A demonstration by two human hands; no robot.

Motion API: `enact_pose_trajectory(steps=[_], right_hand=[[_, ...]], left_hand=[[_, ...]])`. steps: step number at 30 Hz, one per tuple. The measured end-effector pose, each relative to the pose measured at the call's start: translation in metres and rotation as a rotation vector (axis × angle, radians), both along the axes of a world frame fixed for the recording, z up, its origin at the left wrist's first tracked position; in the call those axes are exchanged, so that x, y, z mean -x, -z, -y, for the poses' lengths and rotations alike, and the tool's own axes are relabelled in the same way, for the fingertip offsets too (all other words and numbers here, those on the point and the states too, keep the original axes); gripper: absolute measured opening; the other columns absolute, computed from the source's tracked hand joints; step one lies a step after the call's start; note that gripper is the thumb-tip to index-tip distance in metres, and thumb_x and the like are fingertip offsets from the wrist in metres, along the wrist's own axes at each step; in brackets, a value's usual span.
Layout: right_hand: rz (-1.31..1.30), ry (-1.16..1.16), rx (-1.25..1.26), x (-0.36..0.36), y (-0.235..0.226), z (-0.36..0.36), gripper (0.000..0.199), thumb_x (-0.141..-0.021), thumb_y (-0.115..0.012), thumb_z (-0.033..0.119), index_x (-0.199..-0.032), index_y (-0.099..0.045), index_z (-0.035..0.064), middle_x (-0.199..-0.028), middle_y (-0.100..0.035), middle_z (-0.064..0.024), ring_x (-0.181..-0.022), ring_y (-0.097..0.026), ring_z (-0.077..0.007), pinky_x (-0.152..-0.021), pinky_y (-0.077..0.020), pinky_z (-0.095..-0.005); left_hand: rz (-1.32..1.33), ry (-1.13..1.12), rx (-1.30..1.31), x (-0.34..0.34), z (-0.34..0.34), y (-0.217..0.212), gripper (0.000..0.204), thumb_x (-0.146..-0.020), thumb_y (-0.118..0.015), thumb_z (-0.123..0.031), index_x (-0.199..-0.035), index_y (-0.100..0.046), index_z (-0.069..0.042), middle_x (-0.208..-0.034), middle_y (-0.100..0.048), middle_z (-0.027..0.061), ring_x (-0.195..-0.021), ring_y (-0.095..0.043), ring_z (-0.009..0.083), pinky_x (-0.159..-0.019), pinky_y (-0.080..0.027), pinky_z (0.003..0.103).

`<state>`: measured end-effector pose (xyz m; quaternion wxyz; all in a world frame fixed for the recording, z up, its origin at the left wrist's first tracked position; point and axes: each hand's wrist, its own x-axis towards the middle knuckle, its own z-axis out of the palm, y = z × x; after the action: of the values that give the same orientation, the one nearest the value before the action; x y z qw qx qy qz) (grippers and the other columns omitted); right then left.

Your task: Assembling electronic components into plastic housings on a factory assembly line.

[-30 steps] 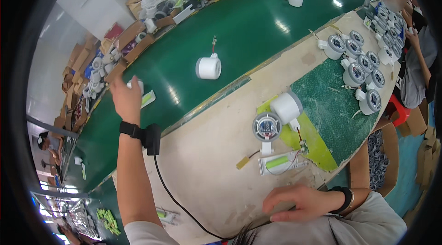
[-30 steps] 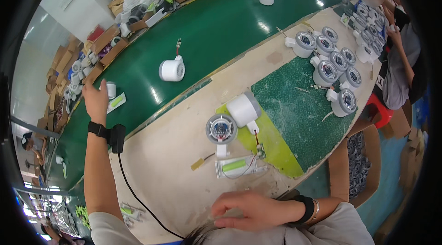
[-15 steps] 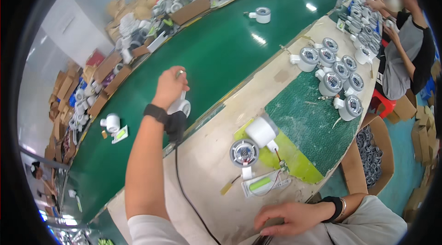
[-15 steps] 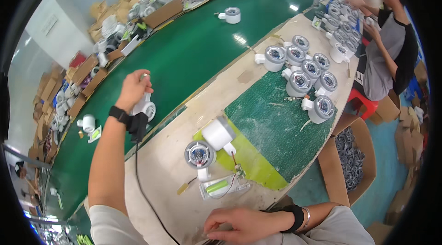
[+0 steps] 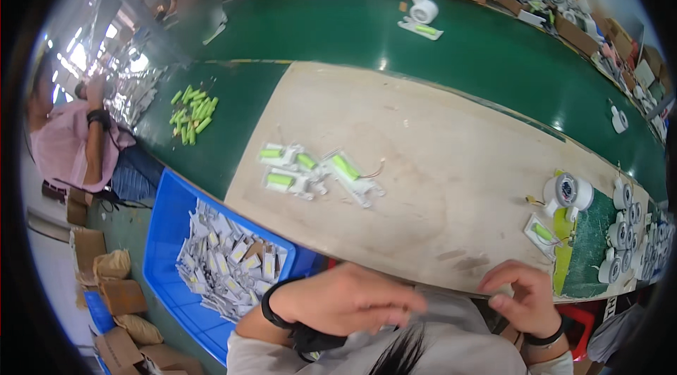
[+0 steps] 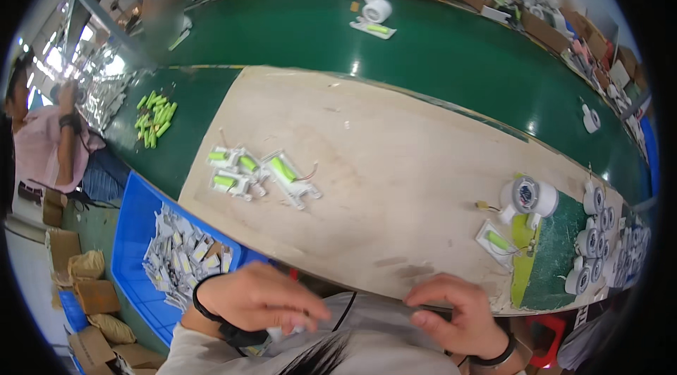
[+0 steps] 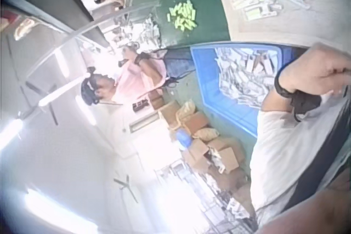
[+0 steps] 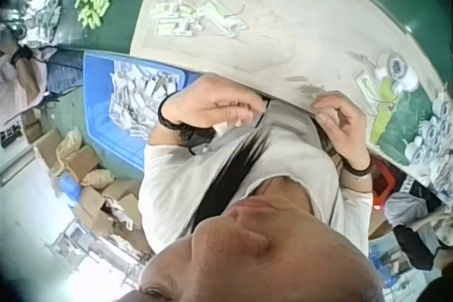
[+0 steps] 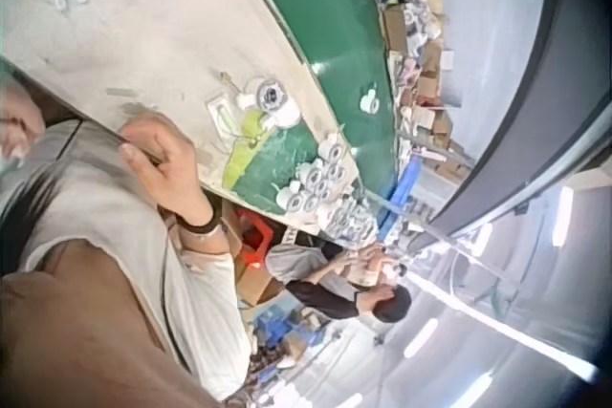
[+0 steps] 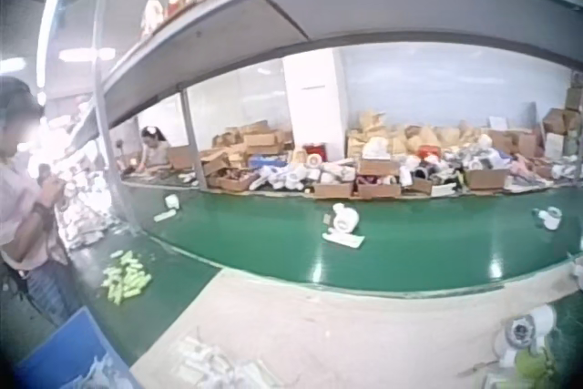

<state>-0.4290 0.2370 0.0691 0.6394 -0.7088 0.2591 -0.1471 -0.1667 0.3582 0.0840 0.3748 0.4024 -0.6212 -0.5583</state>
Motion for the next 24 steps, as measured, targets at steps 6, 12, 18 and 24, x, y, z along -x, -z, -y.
enact_pose_trajectory(steps=[6, 12, 18, 24], right_hand=[[0.026, -0.261, 0.081, -0.111, -0.014, 0.017, 0.019, -0.077, -0.062, 0.009, -0.094, -0.058, 0.0016, -0.098, -0.057, -0.0091, -0.091, -0.054, -0.0174, -0.078, -0.0429, -0.0305], [-0.140, 0.455, -0.339, -0.189, 0.038, 0.011, 0.035, -0.083, -0.058, 0.018, -0.110, -0.048, 0.0006, -0.097, -0.050, -0.0047, -0.078, -0.050, -0.0121, -0.065, -0.0430, -0.0260], [-0.091, 0.409, -0.533, -0.203, 0.063, 0.026, 0.028, -0.082, -0.059, 0.020, -0.102, -0.055, 0.0006, -0.085, -0.054, -0.0030, -0.066, -0.051, -0.0101, -0.055, -0.0427, -0.0225], [-0.101, 0.353, -0.401, -0.200, 0.069, 0.024, 0.019, -0.083, -0.060, 0.020, -0.095, -0.059, 0.0059, -0.072, -0.053, 0.0012, -0.052, -0.047, -0.0079, -0.045, -0.0394, -0.0226]], left_hand=[[-0.264, -0.068, -0.086, -0.017, -0.055, 0.021, 0.021, -0.084, -0.056, -0.006, -0.104, -0.058, 0.000, -0.080, -0.064, 0.0103, -0.054, -0.060, 0.0128, -0.051, -0.046, 0.023], [-0.425, -0.390, -0.105, -0.028, -0.064, 0.018, 0.019, -0.082, -0.054, 0.001, -0.101, -0.058, 0.003, -0.080, -0.064, 0.0115, -0.056, -0.058, 0.0107, -0.051, -0.046, 0.021], [-0.584, -0.541, -0.240, -0.035, -0.060, 0.016, 0.017, -0.080, -0.054, 0.002, -0.096, -0.057, 0.008, -0.078, -0.063, 0.0195, -0.058, -0.060, 0.0173, -0.050, -0.048, 0.024], [-0.566, -0.469, -0.220, -0.017, -0.057, 0.037, 0.020, -0.086, -0.052, -0.002, -0.105, -0.054, 0.002, -0.085, -0.062, 0.0124, -0.062, -0.058, 0.0121, -0.055, -0.046, 0.022]])
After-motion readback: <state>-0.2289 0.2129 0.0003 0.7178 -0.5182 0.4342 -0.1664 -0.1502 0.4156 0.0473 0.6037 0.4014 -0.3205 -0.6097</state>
